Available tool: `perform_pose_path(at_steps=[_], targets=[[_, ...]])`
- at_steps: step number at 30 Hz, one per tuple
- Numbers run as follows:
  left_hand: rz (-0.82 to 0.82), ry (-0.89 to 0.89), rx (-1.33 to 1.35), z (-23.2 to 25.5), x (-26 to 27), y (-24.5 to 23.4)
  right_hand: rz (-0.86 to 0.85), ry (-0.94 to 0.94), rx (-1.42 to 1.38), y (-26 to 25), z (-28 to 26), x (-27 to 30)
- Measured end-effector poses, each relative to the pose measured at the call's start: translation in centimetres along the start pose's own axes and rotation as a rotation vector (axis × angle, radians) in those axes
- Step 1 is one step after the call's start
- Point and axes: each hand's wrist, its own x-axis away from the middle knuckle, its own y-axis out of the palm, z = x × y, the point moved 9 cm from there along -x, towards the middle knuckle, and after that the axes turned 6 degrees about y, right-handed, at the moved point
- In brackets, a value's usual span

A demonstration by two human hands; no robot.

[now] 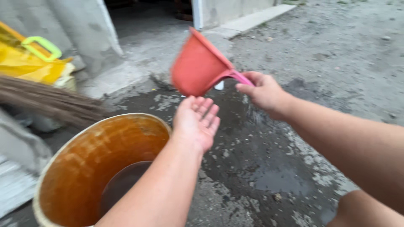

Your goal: The person operates a manual hand pump to draw water into a bucket and then uses a dipper to scoop water from the bucket.

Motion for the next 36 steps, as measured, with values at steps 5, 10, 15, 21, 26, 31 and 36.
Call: perform_pose_path(at_steps=[5, 10, 15, 21, 26, 31, 36], targets=[[0.278, 0.307, 0.067, 9.0, 2.2, -7.4, -0.320, -0.274, 0.101, 11.0, -6.4, 0.7], [0.501, 0.392, 0.127, 11.9, 5.1, -15.7, -0.495, -0.228, 0.705, 21.1, -7.2, 1.6], [0.497, 0.513, -0.271, 14.7, 5.4, -20.9, -0.613, -0.358, 1.297, 30.7, -5.5, 6.8], [0.575, 0.751, -1.293, 16.7, 8.9, -21.5, -0.760, -0.303, 1.472, 35.7, -1.8, 8.6], [0.524, 0.962, -1.458, 16.3, 11.0, -19.2, -0.838, -0.352, 1.638, 40.1, 0.6, 6.2], [0.538, 1.038, -1.437, 16.2, 12.4, -18.3, -0.920, -0.374, 1.703, 43.6, 4.0, 6.4], [0.559, 1.055, -1.448, 16.4, 12.6, -18.6, -0.903, -0.389, 1.675, 43.9, 4.6, 7.6]])
